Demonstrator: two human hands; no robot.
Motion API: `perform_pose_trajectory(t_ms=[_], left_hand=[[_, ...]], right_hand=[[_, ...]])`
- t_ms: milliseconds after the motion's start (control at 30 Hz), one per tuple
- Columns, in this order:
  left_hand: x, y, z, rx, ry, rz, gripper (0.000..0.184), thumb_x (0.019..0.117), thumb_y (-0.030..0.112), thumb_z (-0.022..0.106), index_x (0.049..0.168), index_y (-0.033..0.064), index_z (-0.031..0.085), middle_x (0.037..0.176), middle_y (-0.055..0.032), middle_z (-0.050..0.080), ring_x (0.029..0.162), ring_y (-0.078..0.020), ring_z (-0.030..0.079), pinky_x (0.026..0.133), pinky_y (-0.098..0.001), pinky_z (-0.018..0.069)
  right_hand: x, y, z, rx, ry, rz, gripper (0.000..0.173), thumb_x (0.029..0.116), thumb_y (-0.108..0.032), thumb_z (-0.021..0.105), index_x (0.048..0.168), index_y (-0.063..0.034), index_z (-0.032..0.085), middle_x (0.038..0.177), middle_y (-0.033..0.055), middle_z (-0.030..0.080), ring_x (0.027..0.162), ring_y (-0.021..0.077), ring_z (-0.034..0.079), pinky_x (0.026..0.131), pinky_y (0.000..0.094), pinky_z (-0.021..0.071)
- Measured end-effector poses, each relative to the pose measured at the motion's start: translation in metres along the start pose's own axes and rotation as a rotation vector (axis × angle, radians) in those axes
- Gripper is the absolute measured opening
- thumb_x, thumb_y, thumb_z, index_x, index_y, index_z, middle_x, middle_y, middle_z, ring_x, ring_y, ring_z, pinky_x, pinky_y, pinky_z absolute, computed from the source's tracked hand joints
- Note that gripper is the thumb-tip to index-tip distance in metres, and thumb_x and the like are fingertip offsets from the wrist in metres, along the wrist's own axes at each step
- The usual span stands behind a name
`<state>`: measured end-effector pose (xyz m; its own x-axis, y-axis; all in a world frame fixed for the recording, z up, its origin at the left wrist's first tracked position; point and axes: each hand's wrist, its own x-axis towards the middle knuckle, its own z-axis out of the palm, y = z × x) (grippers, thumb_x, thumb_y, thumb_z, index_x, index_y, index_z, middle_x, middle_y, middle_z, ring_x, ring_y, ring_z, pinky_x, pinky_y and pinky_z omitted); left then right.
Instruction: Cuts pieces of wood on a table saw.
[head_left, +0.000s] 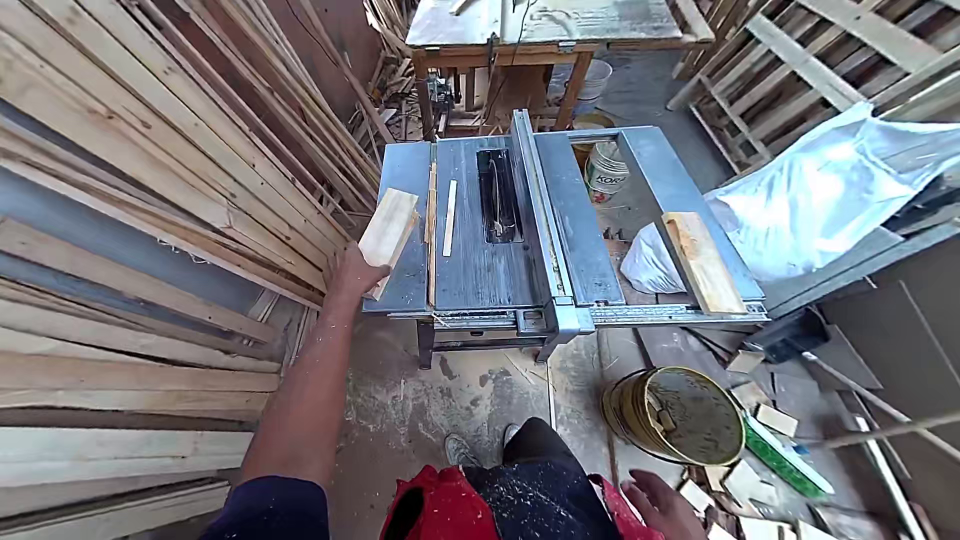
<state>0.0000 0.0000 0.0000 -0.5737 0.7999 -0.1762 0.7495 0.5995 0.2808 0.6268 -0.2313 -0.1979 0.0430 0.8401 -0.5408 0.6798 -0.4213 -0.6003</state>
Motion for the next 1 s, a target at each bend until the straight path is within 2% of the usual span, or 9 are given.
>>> perform_pose_trajectory(t_ms=[167, 433, 500, 633, 667, 733, 800, 900, 1000], left_hand=[[-0.027, 0.013, -0.002, -0.05, 0.015, 0.121, 0.054, 0.0855, 0.04, 0.08, 0.124, 0.0045, 0.067, 0.12, -0.024, 0.067, 0.109, -0.0463, 0.065, 0.09, -0.0711, 0.05], [-0.149, 0.037, 0.04, -0.155, 0.188, 0.271, 0.036, 0.0916, 0.037, 0.074, 0.113, 0.0084, 0.068, 0.112, -0.0149, 0.067, 0.093, -0.0356, 0.069, 0.074, -0.0593, 0.0571], [-0.173, 0.038, 0.061, -0.348, 0.132, 0.261, 0.047, 0.0904, 0.038, 0.077, 0.124, 0.0077, 0.066, 0.114, -0.0128, 0.07, 0.095, -0.0311, 0.07, 0.08, -0.0577, 0.058], [-0.199, 0.047, 0.131, -1.01, -0.163, 0.194, 0.068, 0.0943, 0.021, 0.073, 0.152, 0.01, 0.04, 0.106, -0.0082, 0.074, 0.091, -0.0207, 0.075, 0.082, -0.0436, 0.065], [-0.2, 0.053, 0.154, -1.101, -0.208, 0.165, 0.064, 0.0959, 0.016, 0.069, 0.151, 0.0049, 0.039, 0.105, -0.0104, 0.074, 0.09, -0.0209, 0.075, 0.083, -0.0422, 0.0649], [-0.201, 0.072, 0.189, -1.149, -0.263, 0.128, 0.056, 0.0988, 0.014, 0.064, 0.148, -0.0024, 0.041, 0.101, -0.0108, 0.075, 0.089, -0.018, 0.075, 0.083, -0.0382, 0.0642], [-0.201, 0.096, 0.203, -1.088, -0.277, 0.156, 0.053, 0.1003, 0.014, 0.062, 0.148, 0.0001, 0.044, 0.1, -0.0084, 0.075, 0.088, -0.0153, 0.075, 0.084, -0.0369, 0.0637], [-0.193, 0.126, 0.187, -0.801, -0.287, 0.276, 0.062, 0.0993, 0.023, 0.066, 0.155, 0.009, 0.042, 0.128, -0.0142, 0.063, 0.099, -0.0218, 0.07, 0.089, -0.0423, 0.0597], [-0.174, 0.12, 0.175, -0.434, -0.21, 0.473, 0.075, 0.0904, 0.043, 0.073, 0.154, 0.0128, 0.047, 0.142, -0.0134, 0.053, 0.122, -0.0288, 0.057, 0.102, -0.0492, 0.0517]], right_hand=[[0.024, -0.121, 0.009, -0.151, -0.075, -0.355, 0.053, 0.0972, -0.045, 0.064, 0.141, -0.0158, 0.06, 0.121, 0.004, 0.072, 0.105, 0.0187, 0.072, 0.092, 0.0451, 0.0604], [0.052, -0.257, 0.023, -0.235, -0.262, -0.658, 0.049, 0.1013, -0.05, 0.057, 0.132, -0.0128, 0.067, 0.123, 0.0041, 0.072, 0.115, 0.0157, 0.068, 0.105, 0.0399, 0.0532], [0.052, -0.272, 0.021, -0.277, -0.24, -0.756, 0.044, 0.1014, -0.05, 0.058, 0.126, -0.0159, 0.071, 0.116, 0.0014, 0.074, 0.111, 0.0139, 0.069, 0.101, 0.0388, 0.055], [0.051, -0.303, 0.005, -0.453, -0.078, -1.027, 0.038, 0.0989, -0.049, 0.063, 0.12, -0.019, 0.072, 0.116, -0.0018, 0.074, 0.113, 0.0152, 0.067, 0.099, 0.0392, 0.0541], [0.052, -0.312, 0.001, -0.533, -0.059, -1.054, 0.046, 0.0957, -0.053, 0.065, 0.126, -0.0195, 0.069, 0.125, -0.0015, 0.071, 0.124, 0.0169, 0.063, 0.107, 0.0417, 0.0493], [0.055, -0.327, -0.008, -0.735, -0.12, -1.007, 0.081, 0.0855, -0.061, 0.073, 0.148, -0.0146, 0.052, 0.155, 0.0067, 0.05, 0.15, 0.0258, 0.038, 0.125, 0.0526, 0.0249], [0.069, -0.336, -0.011, -0.944, -0.174, -0.945, 0.117, 0.0726, -0.066, 0.081, 0.16, -0.0042, 0.033, 0.168, 0.0186, 0.027, 0.159, 0.0353, 0.014, 0.126, 0.0634, 0.0031], [0.103, -0.334, -0.011, -1.118, -0.09, -0.954, 0.13, 0.0582, -0.064, 0.089, 0.155, 0.0038, 0.036, 0.163, 0.0257, 0.032, 0.157, 0.0413, 0.017, 0.124, 0.0671, 0.0019], [0.126, -0.342, -0.019, -1.197, -0.023, -0.998, 0.12, 0.0586, -0.061, 0.086, 0.15, 0.0033, 0.043, 0.158, 0.0219, 0.043, 0.152, 0.0384, 0.032, 0.124, 0.0678, 0.0059]])
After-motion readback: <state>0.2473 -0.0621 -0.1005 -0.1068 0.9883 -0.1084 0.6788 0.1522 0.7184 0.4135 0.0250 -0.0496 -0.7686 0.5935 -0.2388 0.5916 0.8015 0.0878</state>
